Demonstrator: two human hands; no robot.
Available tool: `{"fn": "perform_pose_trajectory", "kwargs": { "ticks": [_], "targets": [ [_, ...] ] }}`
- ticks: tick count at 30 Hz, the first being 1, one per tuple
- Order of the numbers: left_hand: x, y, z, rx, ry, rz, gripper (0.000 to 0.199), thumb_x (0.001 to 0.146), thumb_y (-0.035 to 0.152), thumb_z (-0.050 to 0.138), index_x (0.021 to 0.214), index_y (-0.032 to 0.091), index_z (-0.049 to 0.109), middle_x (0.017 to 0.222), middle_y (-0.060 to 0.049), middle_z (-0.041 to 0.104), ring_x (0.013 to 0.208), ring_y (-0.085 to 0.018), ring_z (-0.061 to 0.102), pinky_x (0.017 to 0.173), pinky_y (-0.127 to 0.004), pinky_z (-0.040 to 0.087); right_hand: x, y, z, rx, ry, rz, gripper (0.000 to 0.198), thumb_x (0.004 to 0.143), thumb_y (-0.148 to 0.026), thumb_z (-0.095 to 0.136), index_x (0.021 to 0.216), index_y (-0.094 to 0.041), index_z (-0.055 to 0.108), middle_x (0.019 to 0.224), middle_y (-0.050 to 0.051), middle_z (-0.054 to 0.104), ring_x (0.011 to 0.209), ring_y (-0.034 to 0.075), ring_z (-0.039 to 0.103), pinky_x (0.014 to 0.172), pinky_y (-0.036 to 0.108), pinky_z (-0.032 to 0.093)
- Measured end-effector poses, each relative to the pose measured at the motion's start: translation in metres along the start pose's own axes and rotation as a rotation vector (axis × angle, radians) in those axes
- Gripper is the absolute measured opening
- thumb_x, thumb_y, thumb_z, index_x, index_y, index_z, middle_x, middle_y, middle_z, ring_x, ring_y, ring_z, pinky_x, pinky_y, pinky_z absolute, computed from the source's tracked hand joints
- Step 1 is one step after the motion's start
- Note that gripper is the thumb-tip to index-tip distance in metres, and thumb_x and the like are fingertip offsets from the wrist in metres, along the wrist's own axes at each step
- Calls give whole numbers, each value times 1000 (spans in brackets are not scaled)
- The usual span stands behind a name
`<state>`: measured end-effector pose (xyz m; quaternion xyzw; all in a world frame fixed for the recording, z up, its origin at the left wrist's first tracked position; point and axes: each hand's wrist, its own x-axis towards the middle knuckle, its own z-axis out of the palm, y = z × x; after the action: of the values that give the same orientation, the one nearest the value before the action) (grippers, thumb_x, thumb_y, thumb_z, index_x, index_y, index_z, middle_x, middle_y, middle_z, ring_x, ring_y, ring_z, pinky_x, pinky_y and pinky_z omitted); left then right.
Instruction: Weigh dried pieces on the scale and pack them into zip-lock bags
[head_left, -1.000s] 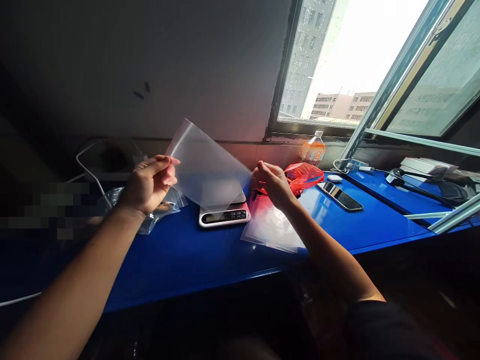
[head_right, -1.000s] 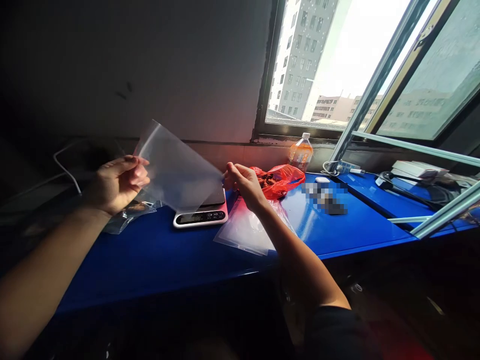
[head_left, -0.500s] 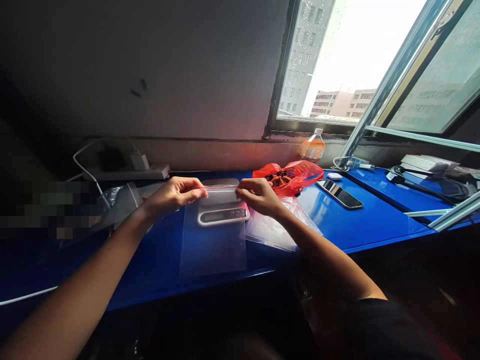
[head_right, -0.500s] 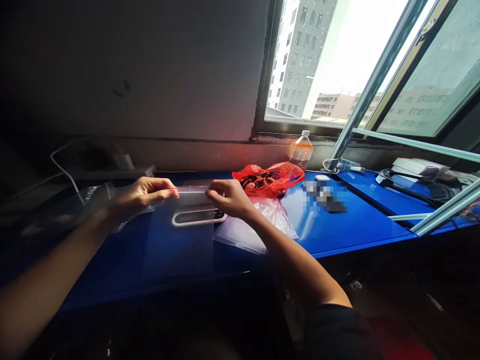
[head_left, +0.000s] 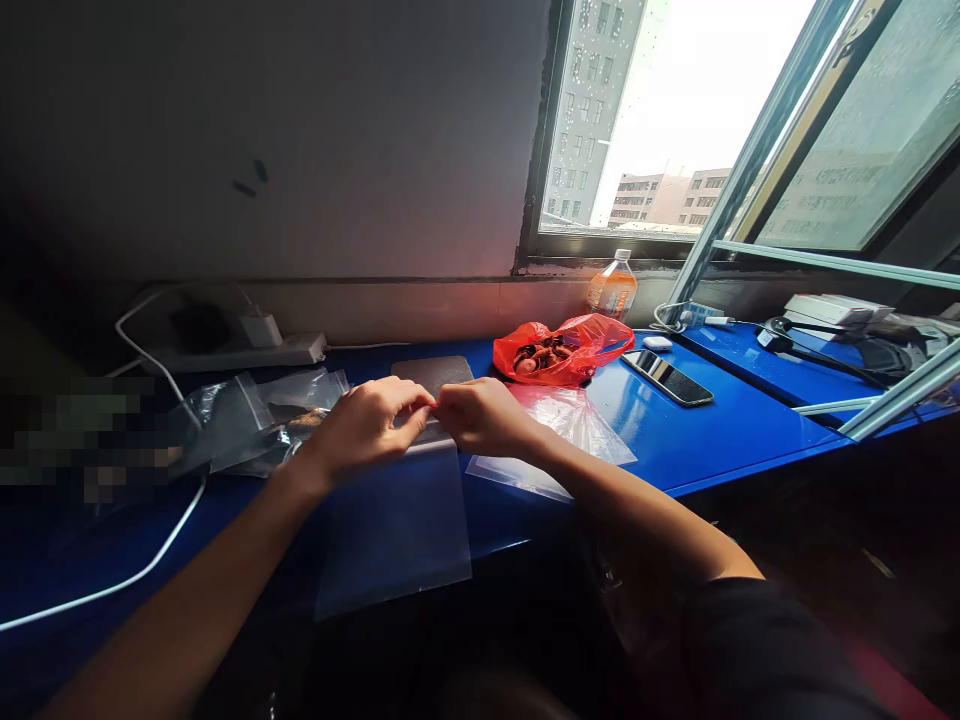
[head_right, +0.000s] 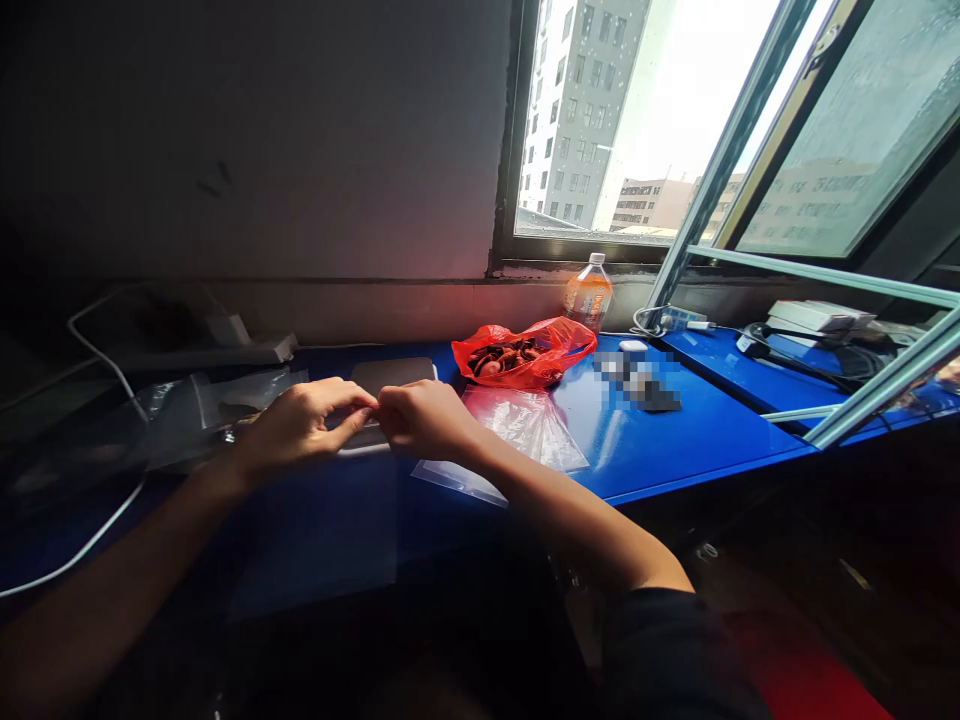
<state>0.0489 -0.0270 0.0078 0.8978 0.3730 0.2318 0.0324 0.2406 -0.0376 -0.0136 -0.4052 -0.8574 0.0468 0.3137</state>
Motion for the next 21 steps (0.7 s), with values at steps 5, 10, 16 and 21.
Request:
{"fn": "perform_pose_trajectory", "kwargs": {
  "ticks": [5,10,16,21],
  "targets": [
    [-2,1,-3,-37,-36,18,29,87,37,48,93,21,71,86,-4,68,81,-20,62,73,-30,46,-1,0,-3,79,-2,-13,14,77,-22,54,63,-19,50,57,-3,49,53,9,36,54,24,24],
    [-2,6,2,-13,-26,12,27,85,35,47,80,22,70,80,-3,68,80,-20,61,73,-30,43,-2,0,-2,35,-5,-67,16,78,-25,51,63,-19,49,60,-2,51,55,10,38,55,24,24],
    [2,14,-3,27,-63,-167,30,80,41,48,69,24,70,72,-2,67,71,-20,59,65,-29,40,-2,-3,-4,-76,26,-107,22,78,-26,49,58,-19,42,59,-1,49,52,10,32,52,26,18],
    [5,5,-11,0,-98,-245,26,76,40,50,66,24,69,60,2,62,59,-17,54,55,-26,34,-3,-7,-12,-49,75,-92,24,75,-27,49,57,-20,35,56,-2,45,52,10,29,52,27,19]
  ]
}}
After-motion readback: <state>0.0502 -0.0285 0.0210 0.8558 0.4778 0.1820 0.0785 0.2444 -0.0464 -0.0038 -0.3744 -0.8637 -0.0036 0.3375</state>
